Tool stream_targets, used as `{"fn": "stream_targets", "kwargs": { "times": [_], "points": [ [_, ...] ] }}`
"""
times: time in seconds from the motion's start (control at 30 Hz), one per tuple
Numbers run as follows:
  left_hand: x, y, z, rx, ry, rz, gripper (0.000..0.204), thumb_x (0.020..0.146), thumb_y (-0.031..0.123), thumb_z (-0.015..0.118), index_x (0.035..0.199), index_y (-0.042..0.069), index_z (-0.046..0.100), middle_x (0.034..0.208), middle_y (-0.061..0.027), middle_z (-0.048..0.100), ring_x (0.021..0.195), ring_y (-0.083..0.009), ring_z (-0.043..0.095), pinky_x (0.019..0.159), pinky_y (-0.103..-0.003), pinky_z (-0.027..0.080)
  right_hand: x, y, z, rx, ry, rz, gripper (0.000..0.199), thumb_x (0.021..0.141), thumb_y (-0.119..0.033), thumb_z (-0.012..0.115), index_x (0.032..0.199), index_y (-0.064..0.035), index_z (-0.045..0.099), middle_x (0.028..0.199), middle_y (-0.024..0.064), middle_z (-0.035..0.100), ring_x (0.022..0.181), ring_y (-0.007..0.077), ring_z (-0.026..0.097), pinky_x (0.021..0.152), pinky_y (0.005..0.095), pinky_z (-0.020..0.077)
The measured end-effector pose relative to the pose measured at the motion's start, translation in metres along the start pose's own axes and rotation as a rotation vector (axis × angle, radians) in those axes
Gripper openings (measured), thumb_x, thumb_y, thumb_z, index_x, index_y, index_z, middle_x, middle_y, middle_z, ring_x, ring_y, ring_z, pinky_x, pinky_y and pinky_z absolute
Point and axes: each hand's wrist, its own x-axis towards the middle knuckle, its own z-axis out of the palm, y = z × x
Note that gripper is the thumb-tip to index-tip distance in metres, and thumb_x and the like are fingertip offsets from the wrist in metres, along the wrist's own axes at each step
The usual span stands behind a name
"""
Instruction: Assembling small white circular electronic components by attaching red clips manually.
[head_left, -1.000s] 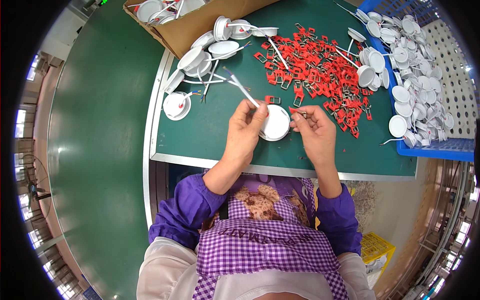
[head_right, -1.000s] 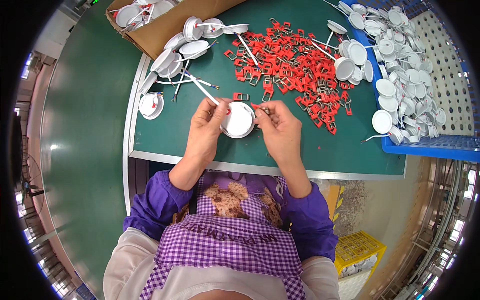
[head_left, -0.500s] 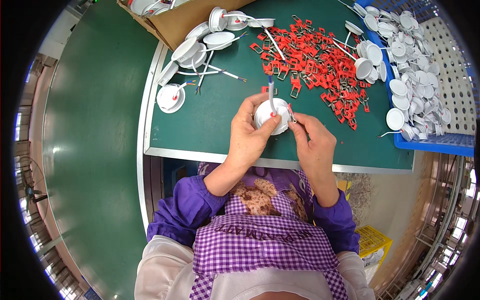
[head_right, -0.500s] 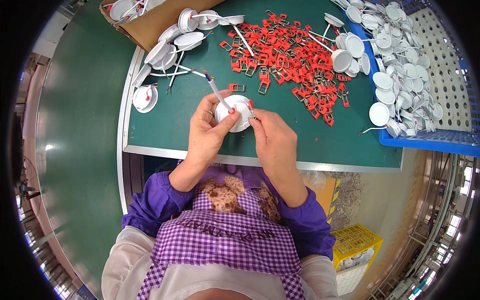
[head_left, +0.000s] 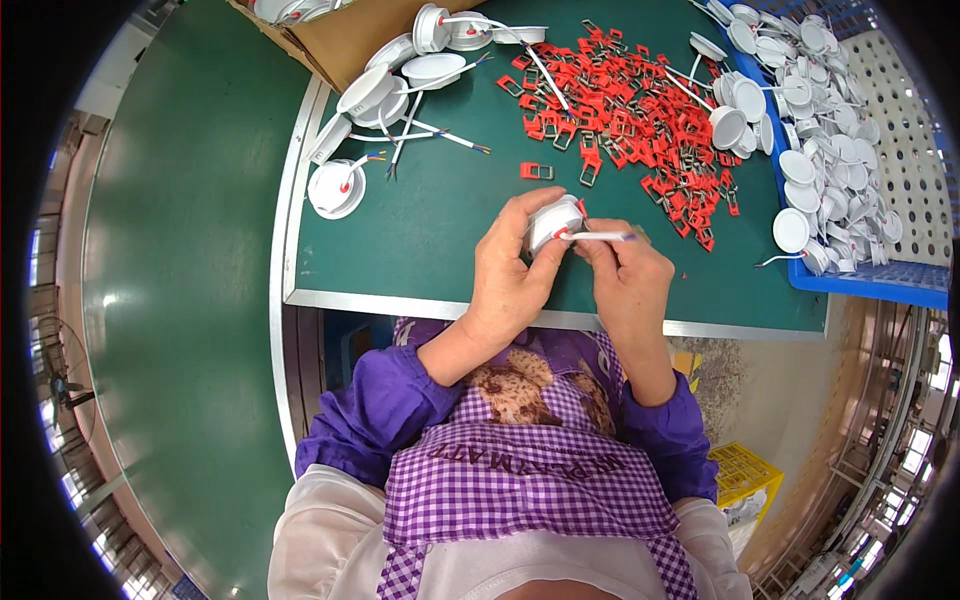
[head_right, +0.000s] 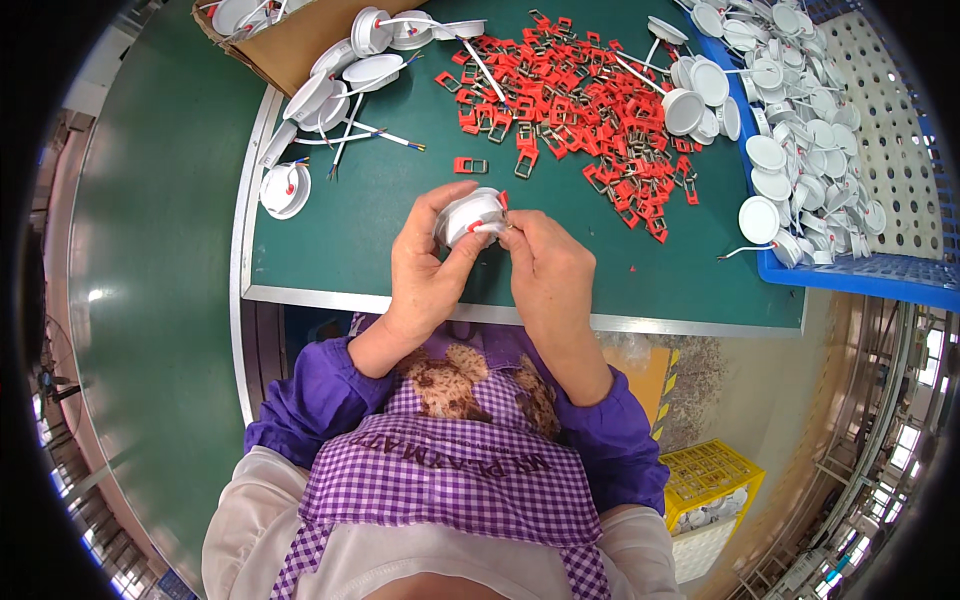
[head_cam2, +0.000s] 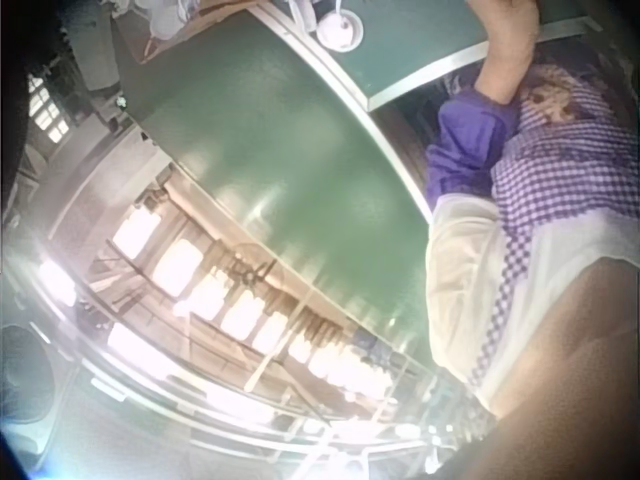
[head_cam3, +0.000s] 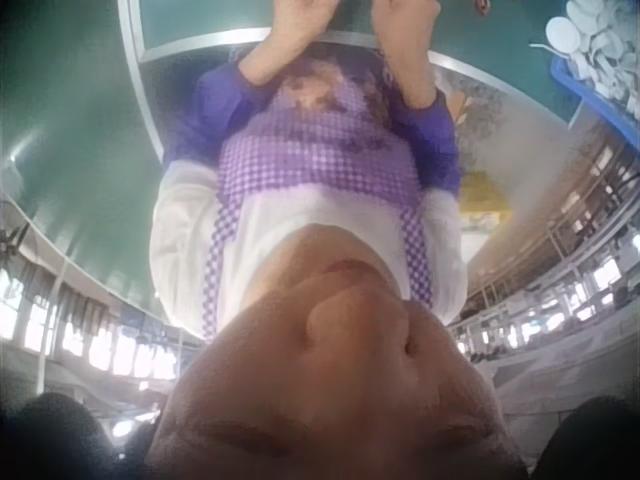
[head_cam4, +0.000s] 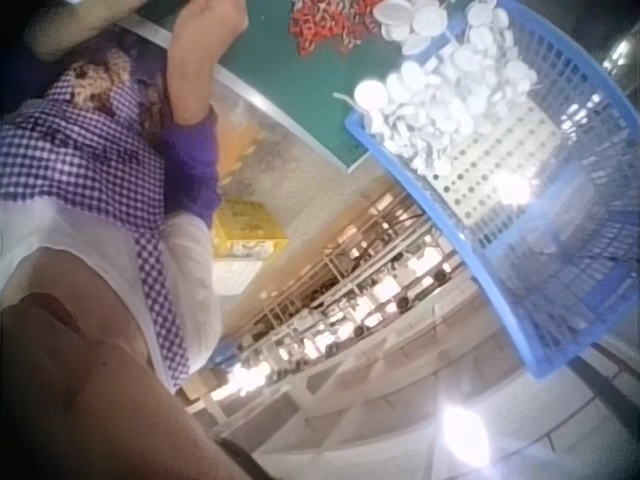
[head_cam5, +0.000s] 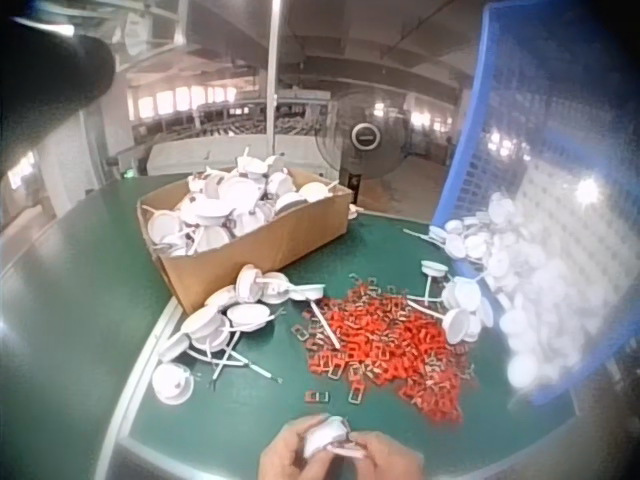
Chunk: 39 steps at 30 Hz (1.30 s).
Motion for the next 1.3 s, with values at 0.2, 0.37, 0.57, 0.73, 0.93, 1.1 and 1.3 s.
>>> {"fn": "stream_targets", "kwargs": {
  "times": [0.2,0.37,0.57,0.73,0.93,1.1,1.3],
  "points": [
    [0.000,0.005,-0.001,0.095,-0.018,0.056,0.043,0.084,-0.008,0.061,0.125,0.003,0.052,0.116,-0.0087,0.058,0.104,-0.0141,0.059,0.087,-0.026,0.048,0.004,-0.004,-0.003,-0.092,-0.007,-0.013,0.010,0.084,-0.004,0.063,0.094,-0.0004,0.063,0.082,0.0145,0.066,0.072,0.0271,0.067,0.063,0.0329,0.0512],
    [0.001,-0.001,-0.009,0.041,-0.050,0.091,0.044,0.084,-0.008,0.061,0.126,0.003,0.052,0.117,-0.0085,0.058,0.103,-0.0138,0.059,0.086,-0.026,0.048,0.005,-0.008,-0.007,0.028,-0.051,0.069,0.010,0.083,-0.001,0.066,0.093,-0.0011,0.063,0.080,0.0106,0.067,0.074,0.0189,0.068,0.065,0.0285,0.0516],
    [0.000,0.022,-0.015,-0.196,-0.105,-0.022,0.044,0.086,-0.004,0.064,0.128,0.001,0.050,0.115,-0.0084,0.060,0.103,-0.0136,0.060,0.086,-0.026,0.050,0.006,0.011,-0.009,0.774,-0.093,0.249,0.036,0.084,0.004,0.067,0.117,0.0023,0.053,0.102,0.0101,0.065,0.093,0.0152,0.064,0.081,0.0265,0.0520],
    [-0.004,0.020,-0.020,-0.296,-0.118,-0.159,0.047,0.086,-0.003,0.066,0.129,-0.001,0.048,0.114,-0.0099,0.061,0.102,-0.0150,0.061,0.084,-0.027,0.052,0.003,0.011,-0.013,0.799,-0.250,0.334,0.043,0.085,0.002,0.068,0.123,0.0048,0.049,0.105,0.0129,0.064,0.096,0.0157,0.063,0.084,0.0275,0.0523],
    [-0.002,0.025,-0.017,-0.308,-0.102,-0.310,0.049,0.085,-0.004,0.065,0.130,-0.002,0.048,0.113,-0.0077,0.060,0.103,-0.0125,0.059,0.088,-0.026,0.050,0.005,0.021,-0.008,0.802,-0.233,0.435,0.037,0.086,-0.003,0.068,0.118,0.0043,0.051,0.100,0.0132,0.066,0.087,0.0159,0.065,0.077,0.0290,0.0550],
    [-0.005,0.011,-0.001,-0.416,0.042,-0.222,0.050,0.084,-0.003,0.066,0.128,-0.002,0.043,0.110,-0.0088,0.061,0.102,-0.0135,0.060,0.089,-0.026,0.049,0.006,0.009,0.003,0.943,-0.117,0.536,0.033,0.088,-0.007,0.067,0.116,0.0042,0.052,0.096,0.0114,0.067,0.082,0.0147,0.065,0.073,0.0272,0.0543],
    [0.001,0.011,-0.029,-0.413,0.020,-0.342,0.042,0.082,-0.002,0.068,0.119,-0.001,0.048,0.107,-0.0077,0.062,0.095,-0.0131,0.062,0.082,-0.027,0.051,0.024,0.043,0.007,0.266,-0.008,0.199,0.015,0.086,-0.009,0.067,0.099,-0.0016,0.062,0.096,0.0089,0.066,0.083,0.0161,0.065,0.066,0.0309,0.0514]
  ]
}}
